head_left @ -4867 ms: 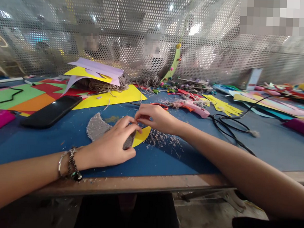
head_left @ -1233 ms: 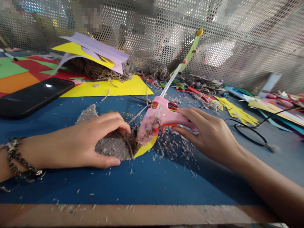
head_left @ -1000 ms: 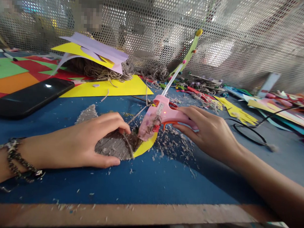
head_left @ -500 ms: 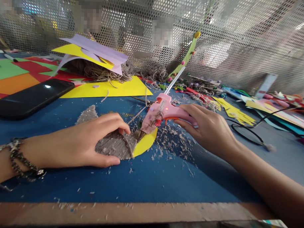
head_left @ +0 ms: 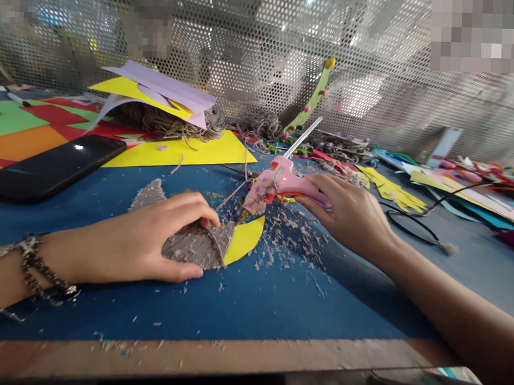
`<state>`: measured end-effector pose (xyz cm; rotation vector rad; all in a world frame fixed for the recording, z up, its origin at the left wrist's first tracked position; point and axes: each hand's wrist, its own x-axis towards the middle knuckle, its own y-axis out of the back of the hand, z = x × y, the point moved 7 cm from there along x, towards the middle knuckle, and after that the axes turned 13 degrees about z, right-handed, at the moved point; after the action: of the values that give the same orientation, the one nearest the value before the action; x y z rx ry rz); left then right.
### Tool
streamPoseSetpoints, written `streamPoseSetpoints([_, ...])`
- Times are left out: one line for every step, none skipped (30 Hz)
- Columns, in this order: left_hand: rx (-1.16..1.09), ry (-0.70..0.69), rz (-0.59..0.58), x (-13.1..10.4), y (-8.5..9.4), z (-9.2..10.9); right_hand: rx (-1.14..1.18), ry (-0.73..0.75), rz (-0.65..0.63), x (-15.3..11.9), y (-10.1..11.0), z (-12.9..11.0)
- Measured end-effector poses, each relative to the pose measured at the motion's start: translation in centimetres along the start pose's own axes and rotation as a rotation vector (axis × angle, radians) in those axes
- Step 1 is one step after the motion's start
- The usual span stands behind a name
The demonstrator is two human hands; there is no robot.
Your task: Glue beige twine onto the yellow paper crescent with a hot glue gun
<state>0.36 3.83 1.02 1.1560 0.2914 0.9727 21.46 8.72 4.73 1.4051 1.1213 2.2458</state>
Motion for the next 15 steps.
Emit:
streamPoseSetpoints([0.001,-0.004,0.0,0.0,0.0,-0.1,0.001,-0.006,-0.002,0.0,-0.1,0.0])
streamPoseSetpoints([0.002,-0.006,-0.001,0.0,-0.1,-0.1,0.002,-0.011,-0.004,0.0,-0.1,0.1])
streamPoseSetpoints([0.003,-0.009,-0.002,0.0,-0.1,-0.1,0.001,-0.016,-0.01,0.0,-0.1,0.1])
streamPoseSetpoints([0.004,-0.006,-0.004,0.0,-0.1,-0.2,-0.004,-0.025,-0.014,0.0,-0.1,0.1])
streamPoseSetpoints([0.005,-0.003,-0.009,0.1,-0.1,-0.2,-0.013,-0.035,-0.016,0.0,-0.1,0.2])
streamPoseSetpoints([0.005,-0.002,-0.013,0.1,-0.1,-0.2,-0.023,-0.049,-0.013,0.1,0.0,0.4])
streamPoseSetpoints([0.003,0.0,-0.016,0.2,-0.1,-0.2,-0.038,-0.069,-0.005,0.3,0.1,0.8])
streamPoseSetpoints([0.002,0.0,-0.013,0.2,-0.1,-0.2,-0.054,-0.093,0.01,0.4,0.3,1.2])
streamPoseSetpoints([-0.001,-0.002,-0.007,0.3,0.0,-0.1,-0.073,-0.12,0.031,0.6,0.5,1.9])
streamPoseSetpoints([-0.005,-0.005,-0.002,0.3,0.0,-0.1,-0.092,-0.149,0.05,0.7,0.7,2.7])
streamPoseSetpoints([-0.008,-0.009,0.003,0.4,0.0,0.0,-0.114,-0.184,0.064,0.7,0.8,3.7])
streamPoseSetpoints([-0.009,-0.01,0.008,0.4,0.0,0.0,-0.137,-0.225,0.065,0.7,0.8,4.9])
streamPoseSetpoints([-0.005,-0.01,0.011,0.3,0.0,0.0,-0.153,-0.27,0.038,0.5,0.6,6.2])
streamPoseSetpoints([0.005,-0.007,0.017,0.2,0.0,0.0,-0.17,-0.323,0.001,0.2,0.3,7.6])
streamPoseSetpoints([0.021,-0.001,0.028,0.2,0.1,0.0,-0.169,-0.355,-0.06,-0.2,-0.2,8.8])
